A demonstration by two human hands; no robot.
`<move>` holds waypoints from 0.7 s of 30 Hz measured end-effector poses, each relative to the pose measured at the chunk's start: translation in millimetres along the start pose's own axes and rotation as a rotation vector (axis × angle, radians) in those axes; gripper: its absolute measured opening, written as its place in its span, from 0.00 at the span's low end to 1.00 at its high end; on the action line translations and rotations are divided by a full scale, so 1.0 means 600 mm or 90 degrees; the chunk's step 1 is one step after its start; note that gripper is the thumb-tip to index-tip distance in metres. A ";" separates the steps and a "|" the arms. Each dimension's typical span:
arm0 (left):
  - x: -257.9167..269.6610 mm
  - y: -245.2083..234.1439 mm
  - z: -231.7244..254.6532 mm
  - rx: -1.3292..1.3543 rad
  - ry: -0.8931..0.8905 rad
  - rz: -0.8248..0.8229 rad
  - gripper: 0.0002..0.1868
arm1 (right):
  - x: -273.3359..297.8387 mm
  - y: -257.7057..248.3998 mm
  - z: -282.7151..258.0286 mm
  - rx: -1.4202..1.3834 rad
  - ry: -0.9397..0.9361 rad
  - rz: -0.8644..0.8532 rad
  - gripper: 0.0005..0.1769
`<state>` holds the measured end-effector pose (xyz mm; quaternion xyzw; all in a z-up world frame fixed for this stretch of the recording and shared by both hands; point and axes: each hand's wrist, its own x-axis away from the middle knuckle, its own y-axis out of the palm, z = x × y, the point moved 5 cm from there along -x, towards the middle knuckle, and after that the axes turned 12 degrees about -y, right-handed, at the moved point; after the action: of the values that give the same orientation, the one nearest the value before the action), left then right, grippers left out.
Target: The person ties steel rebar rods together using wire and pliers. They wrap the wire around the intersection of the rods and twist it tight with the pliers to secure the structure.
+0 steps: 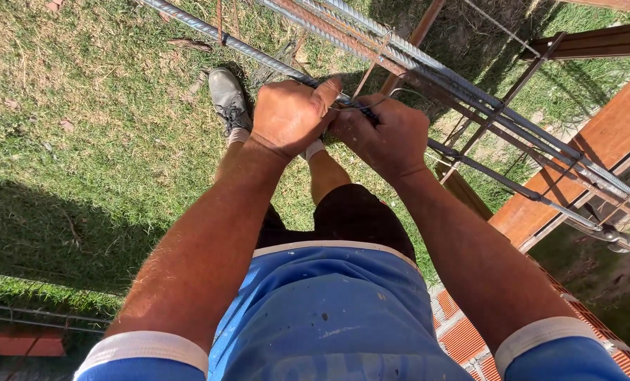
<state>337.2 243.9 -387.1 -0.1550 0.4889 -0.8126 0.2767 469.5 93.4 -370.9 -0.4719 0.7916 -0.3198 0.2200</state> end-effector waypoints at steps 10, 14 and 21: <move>-0.005 0.005 0.000 0.025 -0.032 -0.052 0.24 | 0.001 0.002 0.007 0.023 0.006 -0.028 0.16; -0.005 0.007 0.009 0.036 -0.044 -0.072 0.24 | 0.005 0.008 0.030 0.036 0.027 -0.096 0.19; 0.034 -0.046 0.015 0.087 -0.071 -0.170 0.29 | 0.000 -0.006 0.021 0.025 0.007 -0.126 0.23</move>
<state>317.2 235.5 -359.1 -0.2439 0.3913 -0.8638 0.2031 480.2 88.4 -377.0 -0.5421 0.7357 -0.3577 0.1922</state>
